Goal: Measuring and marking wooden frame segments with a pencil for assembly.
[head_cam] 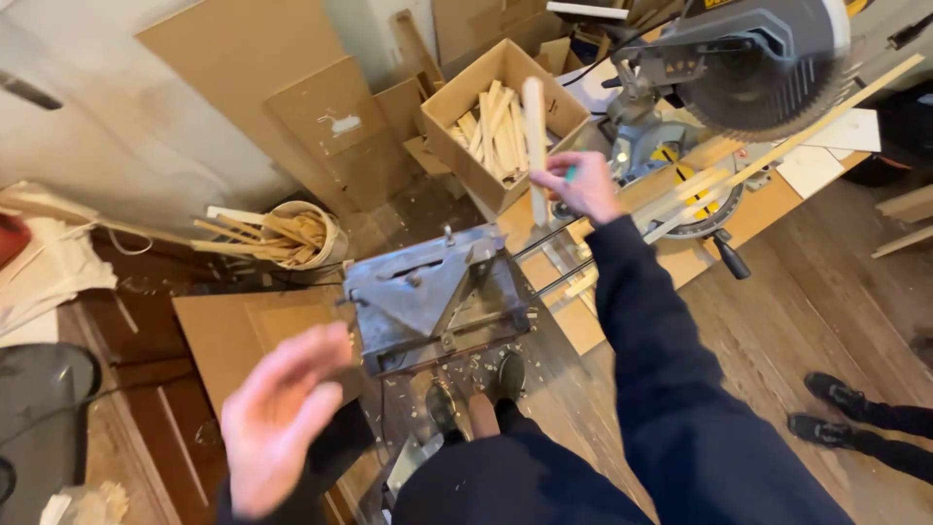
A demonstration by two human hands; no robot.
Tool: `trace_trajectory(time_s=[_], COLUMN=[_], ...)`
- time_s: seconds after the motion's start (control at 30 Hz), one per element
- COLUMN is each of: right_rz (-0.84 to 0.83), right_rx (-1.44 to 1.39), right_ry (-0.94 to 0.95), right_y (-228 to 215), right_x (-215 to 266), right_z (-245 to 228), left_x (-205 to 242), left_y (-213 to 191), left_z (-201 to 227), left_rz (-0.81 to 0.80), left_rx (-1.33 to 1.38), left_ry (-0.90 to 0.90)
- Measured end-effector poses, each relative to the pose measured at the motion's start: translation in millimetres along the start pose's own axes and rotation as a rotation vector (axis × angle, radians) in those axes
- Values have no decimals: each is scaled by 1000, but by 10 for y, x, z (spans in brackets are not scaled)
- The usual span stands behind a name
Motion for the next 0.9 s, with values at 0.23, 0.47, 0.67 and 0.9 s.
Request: trace_trajectory(time_s=[0.23, 0.47, 0.67, 0.9], right_rz=[-33, 100, 60, -228], right_rx=[338, 39, -248, -95], right_ry=[162, -326, 123, 143], right_y=[-101, -566, -128, 62], right_x=[-1417, 706, 2586, 2861], right_z=[551, -249, 454, 783], left_x=[524, 262, -565, -523], left_y=[48, 958, 2127, 2453], left_z=[-508, -1102, -1862, -2916], left_rz=[59, -215, -330, -384], left_rx=[-85, -43, -93, 194], left_ry=[-177, -344, -383, -530])
Point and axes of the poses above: each hand's wrist, its own x-axis away from the middle knuckle, its own y-axis out of the palm, z = x × y, the point moved 5 cm from there along -x, towards the middle knuckle, and after that the axes turned 7 degrees about -z, right-handed, at the moved point
